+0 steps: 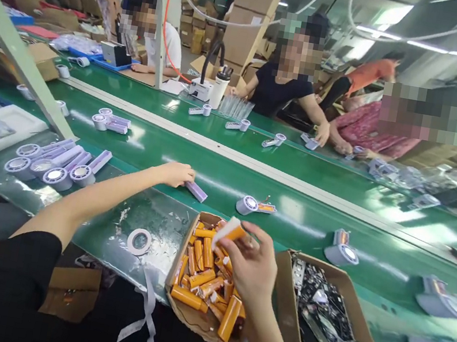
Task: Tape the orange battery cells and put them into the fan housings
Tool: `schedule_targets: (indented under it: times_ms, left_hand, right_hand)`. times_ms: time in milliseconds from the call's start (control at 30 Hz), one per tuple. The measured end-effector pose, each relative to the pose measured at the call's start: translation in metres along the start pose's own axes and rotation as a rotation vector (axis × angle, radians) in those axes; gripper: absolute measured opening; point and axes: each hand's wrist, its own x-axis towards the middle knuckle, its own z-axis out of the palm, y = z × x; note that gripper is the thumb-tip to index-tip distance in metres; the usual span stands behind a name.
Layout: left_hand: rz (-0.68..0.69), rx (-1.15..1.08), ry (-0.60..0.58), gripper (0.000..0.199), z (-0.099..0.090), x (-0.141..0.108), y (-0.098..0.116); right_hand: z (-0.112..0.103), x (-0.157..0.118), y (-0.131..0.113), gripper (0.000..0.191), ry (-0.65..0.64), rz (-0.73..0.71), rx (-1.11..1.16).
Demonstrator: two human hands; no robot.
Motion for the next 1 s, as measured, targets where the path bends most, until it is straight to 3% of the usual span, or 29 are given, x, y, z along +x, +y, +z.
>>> schedule_targets:
  times_ms: [100,233,400,500,667,800,1000]
  left_hand:
    - [-0.017,0.014,0.006,0.031,0.005,0.004,0.006]
    - [-0.105,-0.004,0.002,0.025,0.007,0.021,0.016]
    - [-0.088,-0.141,-0.066,0.013,-0.008,0.031,0.003]
    - [-0.106,-0.204,-0.018,0.017,-0.012,0.03,-0.001]
    - [-0.179,-0.28,0.053,0.025,-0.013,0.021,0.014]
    - [-0.249,-0.34,0.039,0.021,-0.02,0.014,0.028]
    - [-0.33,-0.375,0.055,0.023,-0.018,0.022,0.028]
  right_hand:
    - [0.014,0.037,0.006,0.048,-0.153,0.025,-0.003]
    - [0.026,0.07,0.031,0.052,-0.238,0.094,-0.126]
    - [0.037,0.106,0.064,0.044,-0.33,0.117,-0.369]
    - [0.046,0.126,0.077,0.034,-0.343,0.105,-0.601]
    - [0.061,0.131,0.087,0.026,-0.543,-0.013,-1.121]
    - [0.062,0.131,0.092,0.025,-0.615,-0.053,-1.207]
    - [0.061,0.143,0.106,0.033,-0.733,-0.08,-1.453]
